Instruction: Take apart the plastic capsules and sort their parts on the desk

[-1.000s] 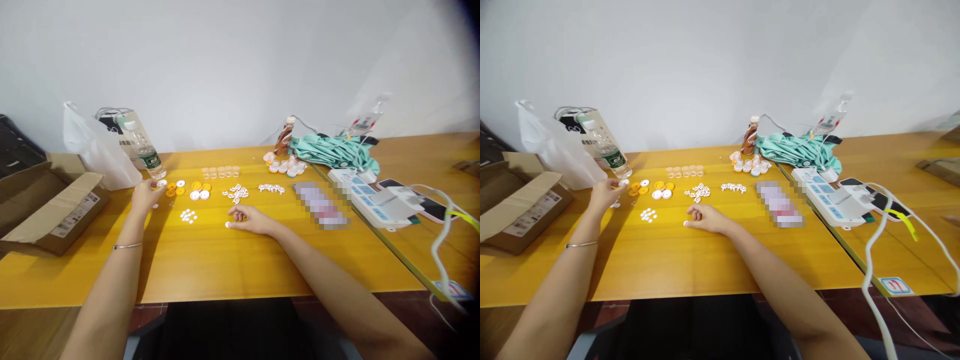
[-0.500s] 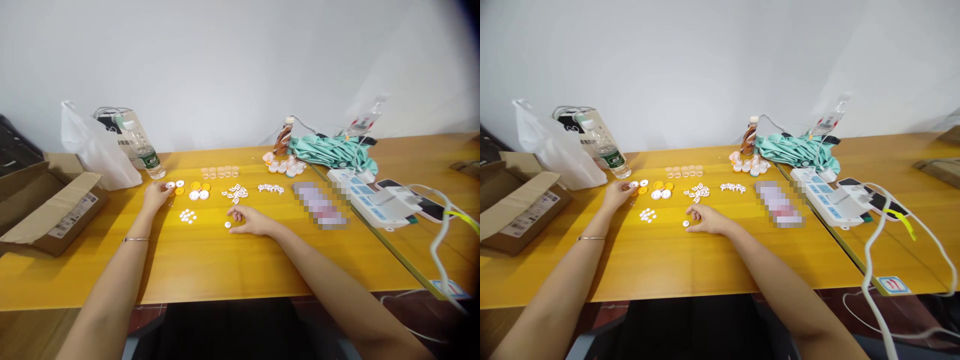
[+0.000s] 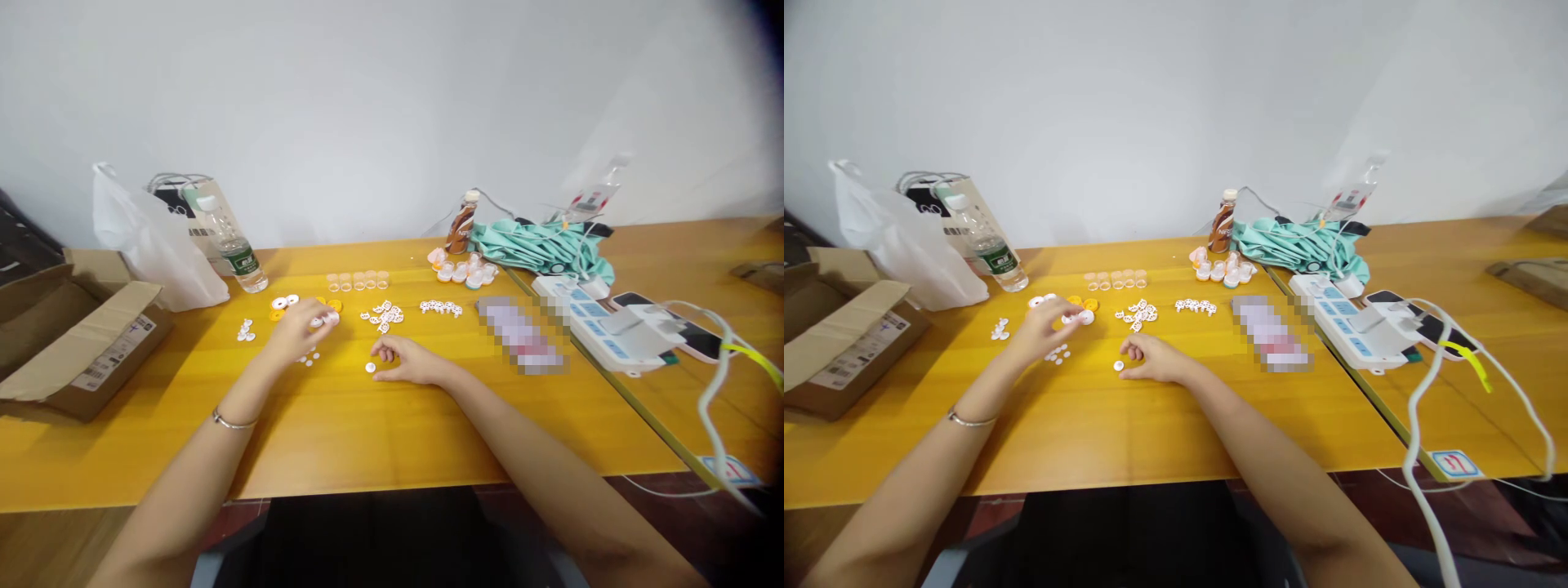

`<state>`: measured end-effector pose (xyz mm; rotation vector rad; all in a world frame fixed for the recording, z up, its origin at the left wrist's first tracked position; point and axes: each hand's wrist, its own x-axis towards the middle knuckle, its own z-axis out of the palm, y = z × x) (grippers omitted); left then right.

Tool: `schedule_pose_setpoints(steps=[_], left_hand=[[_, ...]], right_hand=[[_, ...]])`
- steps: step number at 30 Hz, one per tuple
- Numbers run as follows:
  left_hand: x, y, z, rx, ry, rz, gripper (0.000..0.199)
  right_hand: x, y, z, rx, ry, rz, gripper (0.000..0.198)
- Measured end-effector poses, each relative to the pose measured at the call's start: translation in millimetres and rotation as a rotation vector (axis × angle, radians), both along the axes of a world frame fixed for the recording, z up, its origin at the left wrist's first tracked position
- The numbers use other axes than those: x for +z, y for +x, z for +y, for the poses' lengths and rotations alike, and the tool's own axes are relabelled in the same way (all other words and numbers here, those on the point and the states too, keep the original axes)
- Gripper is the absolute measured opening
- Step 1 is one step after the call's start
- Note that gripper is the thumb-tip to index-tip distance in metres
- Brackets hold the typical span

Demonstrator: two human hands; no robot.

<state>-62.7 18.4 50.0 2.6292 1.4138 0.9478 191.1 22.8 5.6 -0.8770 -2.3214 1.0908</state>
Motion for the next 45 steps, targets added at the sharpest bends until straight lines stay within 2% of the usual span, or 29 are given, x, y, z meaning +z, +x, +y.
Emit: schedule_pose_setpoints(steps=[2, 4, 6, 13, 21, 23, 27, 29, 31, 33, 36, 41, 45], left_hand=[[-0.6, 25.3, -13.8, -0.238, -0.137, 0.108, 0.021], [-4.5, 42.9, -23.6, -0.353, -0.219, 0.117, 0.022], [-10.3, 51.5, -28.0, -0.405, -0.276, 0.083, 0.022], [-22.7, 53.7, -26.1, -0.401, -0.404, 0.020, 0.011], [-24.9, 54.3, -24.4, -0.376, -0.334, 0.060, 0.010], [-27.0, 52.6, -22.6, -0.375, -0.315, 0.074, 0.011], [-29.4, 51.4, -21.8, -0.376, -0.272, 0.135, 0.013], [-28.7, 51.4, -22.7, -0.380, -0.246, 0.163, 0.015], [-26.9, 50.5, -23.4, -0.373, -0.218, 0.164, 0.018], [-24.8, 48.1, -23.0, -0.346, -0.189, 0.148, 0.021], [-21.6, 41.7, -19.7, -0.296, -0.135, 0.127, 0.022], [-6.8, 23.7, -11.7, -0.210, -0.007, 0.053, 0.019], [13.3, -6.4, -3.4, -0.073, 0.096, -0.051, 0.016]], right_hand=[[0.9, -0.1, -0.6, -0.003, -0.002, 0.017, 0.035], [2.2, -0.2, -1.3, 0.001, -0.008, 0.036, 0.034], [3.6, -0.3, -1.7, 0.008, -0.013, 0.049, 0.030], [3.1, 0.1, 0.0, 0.000, -0.026, 0.035, 0.030], [13.6, 8.8, 2.0, 0.008, -0.109, 0.091, 0.033], [19.3, 19.5, 13.2, -0.154, -0.073, 0.145, 0.030], [25.7, 61.3, 55.1, -0.772, 0.140, 0.276, 0.021], [25.8, 88.2, 77.2, -1.021, 0.246, 0.220, 0.020], [24.5, 112.0, 94.4, -1.175, 0.335, 0.056, 0.023], [22.9, 127.9, 105.7, -1.261, 0.372, -0.124, 0.030], [20.5, 135.5, 115.2, -1.294, 0.342, -0.305, 0.040], [18.4, 129.2, 125.8, -1.280, 0.328, -0.420, 0.048], [16.0, 124.1, 130.8, -1.271, 0.350, -0.454, 0.041]])
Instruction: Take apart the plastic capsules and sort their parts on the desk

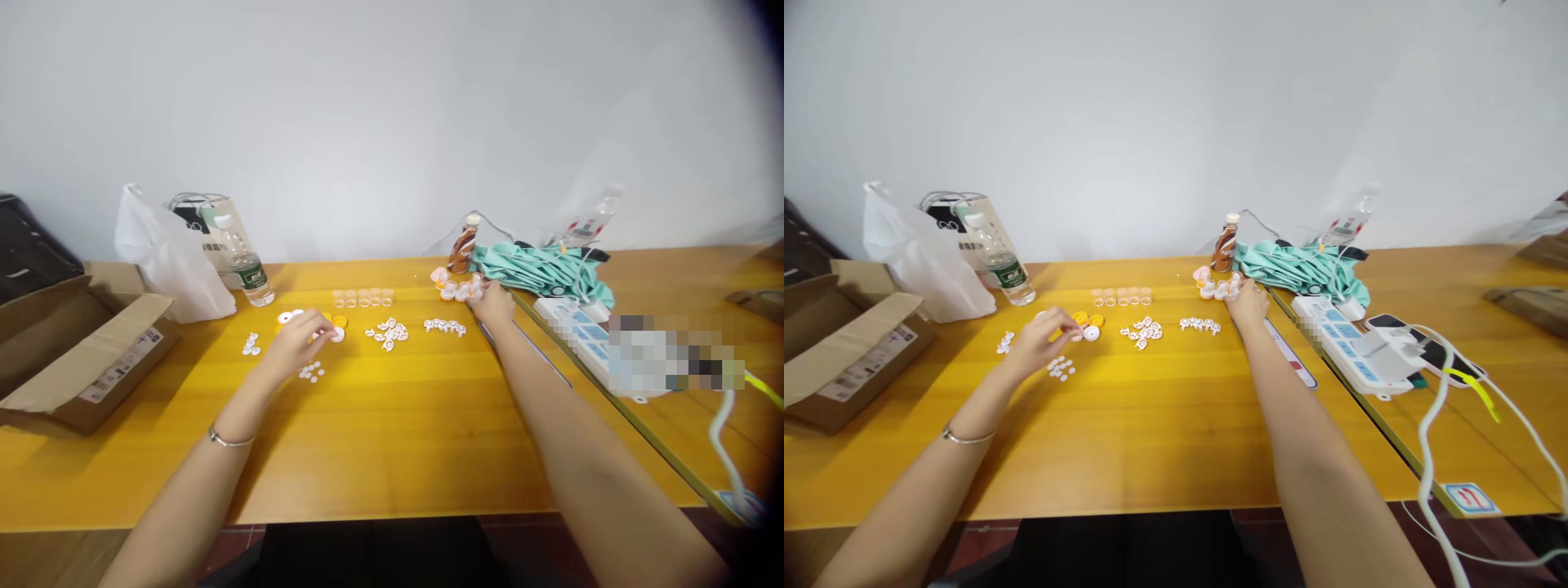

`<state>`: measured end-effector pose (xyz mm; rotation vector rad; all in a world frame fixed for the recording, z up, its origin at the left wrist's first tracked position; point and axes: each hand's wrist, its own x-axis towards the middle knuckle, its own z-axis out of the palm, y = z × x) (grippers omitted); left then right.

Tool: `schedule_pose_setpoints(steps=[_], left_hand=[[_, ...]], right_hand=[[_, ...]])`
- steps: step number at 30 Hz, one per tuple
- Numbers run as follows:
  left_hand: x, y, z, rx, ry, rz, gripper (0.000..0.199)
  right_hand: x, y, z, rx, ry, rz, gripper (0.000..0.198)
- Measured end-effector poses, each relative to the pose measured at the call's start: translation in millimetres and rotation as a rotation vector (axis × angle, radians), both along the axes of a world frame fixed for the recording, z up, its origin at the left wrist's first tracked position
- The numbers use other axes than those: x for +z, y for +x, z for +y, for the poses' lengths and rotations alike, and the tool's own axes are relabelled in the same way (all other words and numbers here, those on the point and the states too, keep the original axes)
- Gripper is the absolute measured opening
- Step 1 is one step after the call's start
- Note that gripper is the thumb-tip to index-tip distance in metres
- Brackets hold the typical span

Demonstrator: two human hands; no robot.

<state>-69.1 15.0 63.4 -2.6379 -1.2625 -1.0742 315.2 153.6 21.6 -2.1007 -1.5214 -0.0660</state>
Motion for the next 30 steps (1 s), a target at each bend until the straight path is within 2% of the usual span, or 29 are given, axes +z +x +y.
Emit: schedule_pose_setpoints(steps=[4, 8, 11, 13, 15, 17, 20, 22, 24, 30], left_hand=[[7.3, -45.2, 13.8, 0.227, -0.032, -0.039, 0.017], [-2.5, -89.4, 28.0, 0.432, -0.161, 0.022, 0.016], [-11.6, -111.6, 33.0, 0.583, -0.325, 0.088, 0.015], [-15.6, -119.7, 33.1, 0.616, -0.416, 0.124, 0.014], [-18.0, -123.5, 31.4, 0.602, -0.469, 0.142, 0.014], [-19.1, -124.4, 29.4, 0.589, -0.509, 0.160, 0.015], [-19.1, -123.8, 27.7, 0.586, -0.547, 0.188, 0.015], [-18.8, -123.1, 27.4, 0.592, -0.561, 0.208, 0.014], [-18.8, -122.7, 27.4, 0.605, -0.570, 0.228, 0.012], [-17.8, -125.9, 27.5, 0.677, -0.566, 0.278, 0.010]], right_hand=[[-1.9, -5.7, -2.4, 0.015, 0.008, 0.002, 0.035], [7.5, -15.8, -14.6, 0.087, 0.122, 0.104, 0.036], [16.6, -33.1, -34.9, 0.241, 0.300, 0.199, 0.038], [16.5, -50.6, -55.7, 0.416, 0.345, 0.283, 0.040], [9.7, -70.4, -81.5, 0.638, 0.280, 0.385, 0.040], [-1.4, -89.2, -108.7, 0.821, 0.154, 0.410, 0.041], [-16.0, -109.5, -142.4, 0.984, -0.020, 0.410, 0.043], [-20.4, -116.7, -155.3, 1.050, -0.087, 0.383, 0.047], [-21.1, -120.2, -160.7, 1.076, -0.096, 0.370, 0.049], [-24.2, -121.5, -157.8, 1.147, -0.098, 0.426, 0.066]])
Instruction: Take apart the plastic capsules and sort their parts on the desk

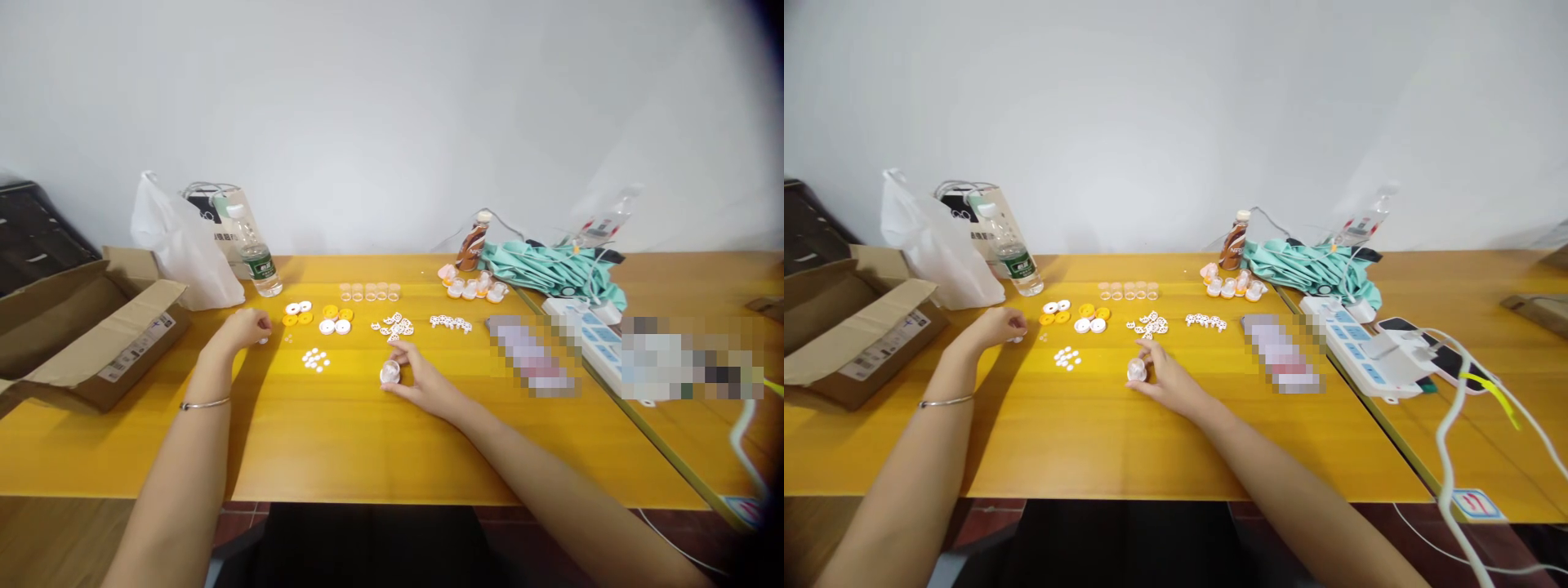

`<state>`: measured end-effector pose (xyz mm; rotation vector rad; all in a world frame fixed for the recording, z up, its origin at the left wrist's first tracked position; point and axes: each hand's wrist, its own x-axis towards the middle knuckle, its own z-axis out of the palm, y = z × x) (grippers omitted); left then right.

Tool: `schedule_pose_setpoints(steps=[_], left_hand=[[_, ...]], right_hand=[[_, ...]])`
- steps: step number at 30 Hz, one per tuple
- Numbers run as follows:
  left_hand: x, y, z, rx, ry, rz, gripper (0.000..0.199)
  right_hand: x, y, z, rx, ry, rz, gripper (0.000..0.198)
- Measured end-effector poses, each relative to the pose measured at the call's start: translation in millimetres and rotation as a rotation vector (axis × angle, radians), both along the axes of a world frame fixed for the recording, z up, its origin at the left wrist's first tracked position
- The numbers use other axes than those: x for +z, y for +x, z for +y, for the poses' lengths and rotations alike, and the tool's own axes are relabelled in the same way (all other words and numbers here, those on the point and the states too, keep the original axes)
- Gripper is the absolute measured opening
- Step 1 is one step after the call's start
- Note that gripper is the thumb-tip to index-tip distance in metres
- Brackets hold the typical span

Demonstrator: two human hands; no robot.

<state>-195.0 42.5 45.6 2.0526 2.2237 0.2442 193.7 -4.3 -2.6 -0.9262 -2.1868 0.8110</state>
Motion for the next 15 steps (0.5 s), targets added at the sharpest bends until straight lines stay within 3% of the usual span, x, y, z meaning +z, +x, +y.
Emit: schedule_pose_setpoints(steps=[4, 9, 12, 15], left_hand=[[6.7, 6.1, 0.2, -0.019, 0.180, 0.054, 0.018], [15.8, 65.9, -9.0, -0.326, 0.547, -0.109, 0.024], [15.2, 120.0, -24.7, -0.573, 0.557, -0.267, 0.023], [8.9, 162.3, -43.3, -0.846, 0.384, -0.328, 0.027]], right_hand=[[-4.7, 1.4, 5.1, -0.032, 0.020, 0.012, 0.074], [-1.0, 3.8, 11.7, 0.020, 0.100, -0.076, 0.041], [0.0, 3.5, 13.4, 0.032, 0.121, -0.102, 0.031], [-2.3, 1.9, 14.0, 0.022, 0.125, -0.104, 0.033]])
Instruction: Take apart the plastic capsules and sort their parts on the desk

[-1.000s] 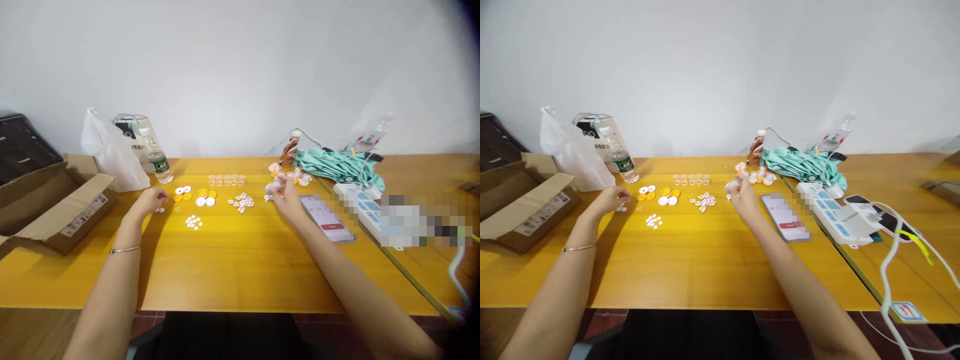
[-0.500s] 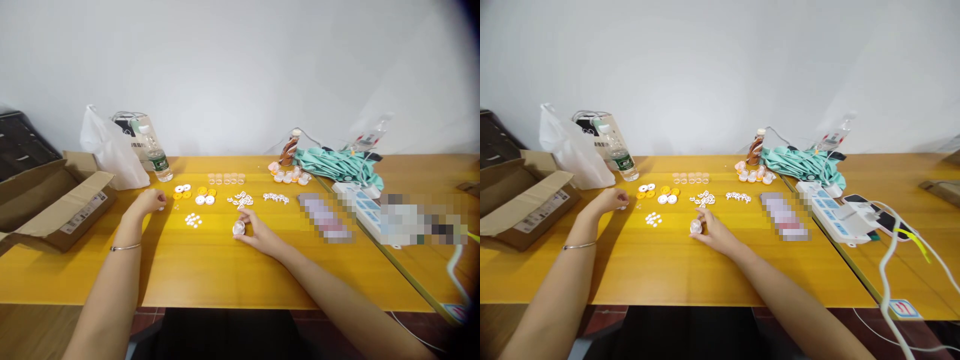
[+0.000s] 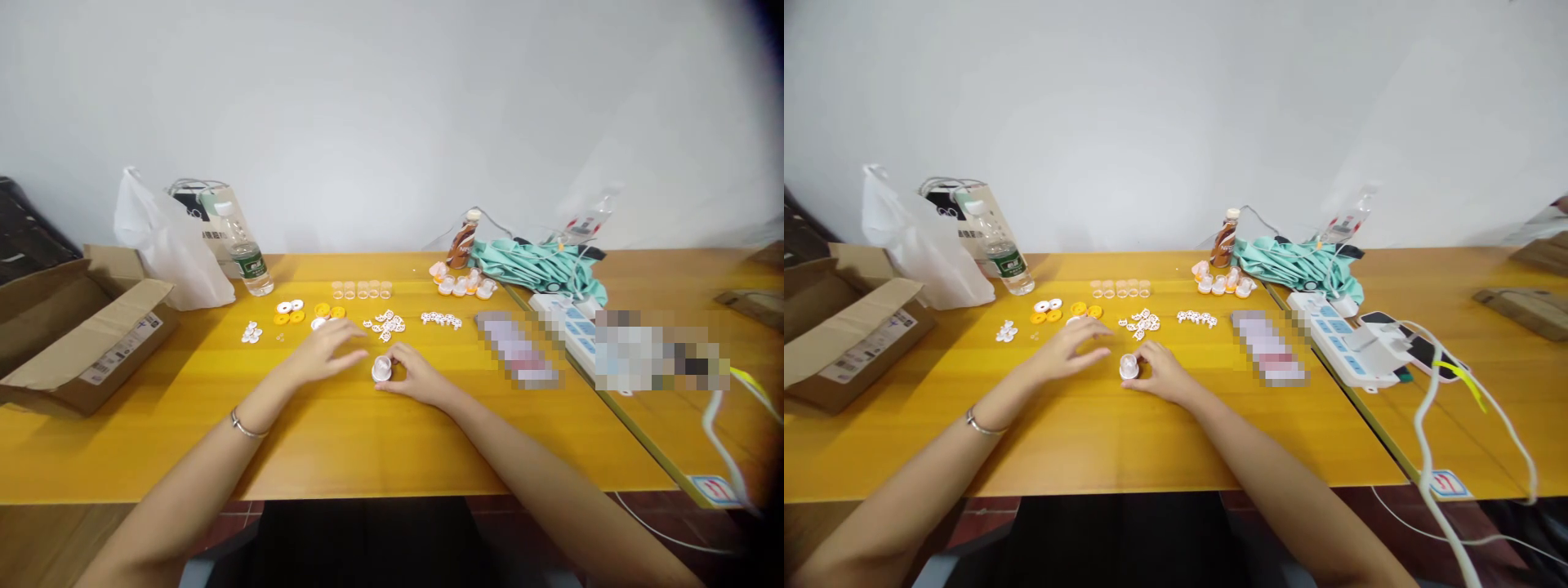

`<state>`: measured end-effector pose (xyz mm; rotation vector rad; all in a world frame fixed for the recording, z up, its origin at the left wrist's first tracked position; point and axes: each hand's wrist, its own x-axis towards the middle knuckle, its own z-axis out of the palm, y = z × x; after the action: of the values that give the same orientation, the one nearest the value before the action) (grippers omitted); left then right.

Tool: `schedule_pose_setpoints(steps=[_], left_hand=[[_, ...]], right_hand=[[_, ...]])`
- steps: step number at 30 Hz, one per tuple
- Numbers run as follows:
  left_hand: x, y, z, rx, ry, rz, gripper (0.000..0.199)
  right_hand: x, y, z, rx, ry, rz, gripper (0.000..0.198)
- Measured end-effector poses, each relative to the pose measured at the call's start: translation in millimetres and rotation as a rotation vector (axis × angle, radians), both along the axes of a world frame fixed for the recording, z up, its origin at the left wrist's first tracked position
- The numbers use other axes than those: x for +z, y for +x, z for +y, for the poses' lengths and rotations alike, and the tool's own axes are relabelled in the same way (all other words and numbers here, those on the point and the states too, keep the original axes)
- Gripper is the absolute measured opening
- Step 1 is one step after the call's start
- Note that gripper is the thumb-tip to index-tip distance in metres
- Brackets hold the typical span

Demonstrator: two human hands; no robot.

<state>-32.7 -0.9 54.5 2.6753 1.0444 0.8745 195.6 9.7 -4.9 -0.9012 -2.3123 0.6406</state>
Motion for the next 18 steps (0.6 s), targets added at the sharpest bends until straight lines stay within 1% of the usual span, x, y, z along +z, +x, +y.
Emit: schedule_pose_setpoints(steps=[2, 3, 4, 6, 9, 14, 18], left_hand=[[-7.0, 16.0, -9.2, -0.118, -0.100, 0.013, 0.037], [-11.1, 20.6, -12.1, -0.153, -0.149, 0.007, 0.040], [-15.6, 23.4, -13.9, -0.167, -0.188, -0.012, 0.040], [-24.3, 25.5, -15.2, -0.139, -0.240, -0.080, 0.036], [-33.3, 25.3, -14.5, -0.073, -0.263, -0.155, 0.031], [-35.4, 23.4, -14.1, -0.105, -0.261, -0.159, 0.033], [-35.9, 20.6, -13.1, -0.119, -0.259, -0.160, 0.036]], right_hand=[[-1.8, -1.7, 0.6, -0.005, 0.005, -0.008, 0.033], [-2.5, -2.7, 1.0, -0.008, 0.007, -0.015, 0.033], [-2.9, -3.7, 1.6, -0.010, 0.009, -0.025, 0.034], [-2.7, -5.6, 2.7, -0.012, 0.006, -0.045, 0.035], [-1.1, -6.9, 4.1, 0.006, -0.009, -0.055, 0.037], [0.1, -5.4, 4.3, 0.021, -0.032, -0.040, 0.033], [-0.3, -4.6, 3.9, 0.026, -0.040, -0.062, 0.036]])
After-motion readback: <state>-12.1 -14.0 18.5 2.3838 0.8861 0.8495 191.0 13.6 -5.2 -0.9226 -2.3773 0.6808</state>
